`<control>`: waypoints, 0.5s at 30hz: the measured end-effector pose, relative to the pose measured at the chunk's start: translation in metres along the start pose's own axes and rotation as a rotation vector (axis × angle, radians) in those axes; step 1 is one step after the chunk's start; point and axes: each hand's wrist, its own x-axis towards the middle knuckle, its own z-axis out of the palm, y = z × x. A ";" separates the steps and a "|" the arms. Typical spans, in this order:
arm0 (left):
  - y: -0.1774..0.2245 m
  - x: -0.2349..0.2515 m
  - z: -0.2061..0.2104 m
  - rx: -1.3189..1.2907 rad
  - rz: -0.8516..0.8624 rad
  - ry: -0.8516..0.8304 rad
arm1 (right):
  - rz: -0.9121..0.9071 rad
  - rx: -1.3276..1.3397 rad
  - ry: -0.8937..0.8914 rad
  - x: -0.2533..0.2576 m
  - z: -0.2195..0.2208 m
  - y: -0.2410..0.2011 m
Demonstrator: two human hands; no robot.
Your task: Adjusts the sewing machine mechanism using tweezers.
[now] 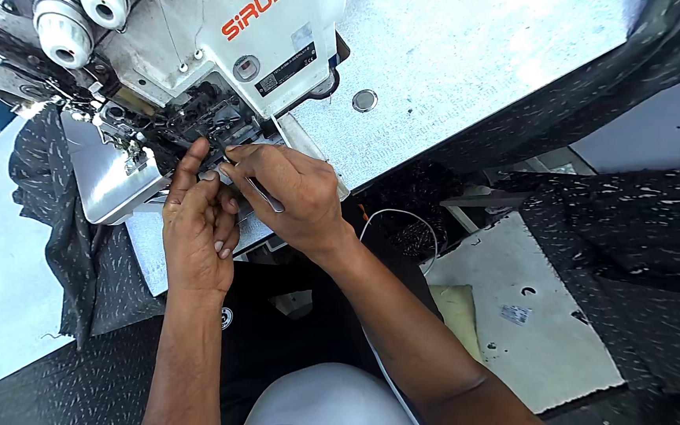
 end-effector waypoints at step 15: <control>-0.021 -0.045 -0.078 0.354 0.397 0.163 | 0.008 0.064 -0.023 0.001 -0.019 -0.016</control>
